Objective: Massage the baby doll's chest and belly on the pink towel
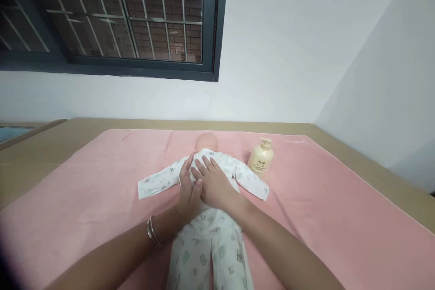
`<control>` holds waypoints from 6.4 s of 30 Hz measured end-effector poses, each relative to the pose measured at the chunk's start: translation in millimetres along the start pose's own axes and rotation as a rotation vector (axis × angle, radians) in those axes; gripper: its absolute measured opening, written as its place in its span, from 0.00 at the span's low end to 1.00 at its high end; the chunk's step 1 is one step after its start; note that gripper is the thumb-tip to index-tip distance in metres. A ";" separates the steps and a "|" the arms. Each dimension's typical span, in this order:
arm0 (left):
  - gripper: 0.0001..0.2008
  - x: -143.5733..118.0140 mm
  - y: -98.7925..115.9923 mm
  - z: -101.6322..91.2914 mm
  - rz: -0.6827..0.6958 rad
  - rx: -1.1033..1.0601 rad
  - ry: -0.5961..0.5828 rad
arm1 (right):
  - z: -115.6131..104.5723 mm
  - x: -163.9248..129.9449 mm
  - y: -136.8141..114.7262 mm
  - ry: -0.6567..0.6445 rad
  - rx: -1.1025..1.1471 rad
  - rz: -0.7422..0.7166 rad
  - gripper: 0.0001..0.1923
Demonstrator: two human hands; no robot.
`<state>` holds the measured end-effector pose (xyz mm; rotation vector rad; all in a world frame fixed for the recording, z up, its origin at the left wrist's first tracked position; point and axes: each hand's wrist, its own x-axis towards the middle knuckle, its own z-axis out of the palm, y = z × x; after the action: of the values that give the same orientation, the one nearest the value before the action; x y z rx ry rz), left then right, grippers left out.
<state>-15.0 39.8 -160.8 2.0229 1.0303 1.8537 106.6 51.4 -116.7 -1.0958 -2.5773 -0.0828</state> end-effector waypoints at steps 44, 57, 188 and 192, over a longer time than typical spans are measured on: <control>0.25 59.8 -30.7 -5.7 -0.289 0.593 -0.562 | 10.0 -2.9 -9.3 0.119 0.011 0.375 0.27; 0.19 37.8 -7.9 -5.9 -0.136 0.593 -0.337 | 14.5 2.3 0.8 0.106 0.000 0.493 0.28; 0.19 81.3 37.6 23.4 -0.448 -0.141 -0.235 | -154.9 -58.7 39.9 0.322 0.138 0.533 0.28; 0.18 103.8 54.6 72.6 -0.671 -0.453 -0.287 | -167.0 -78.1 66.0 0.381 0.158 0.689 0.30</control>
<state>68.2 84.8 -60.5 1.3904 0.9398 1.2548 251.1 13.3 9.7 -1.6490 -1.7402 0.0729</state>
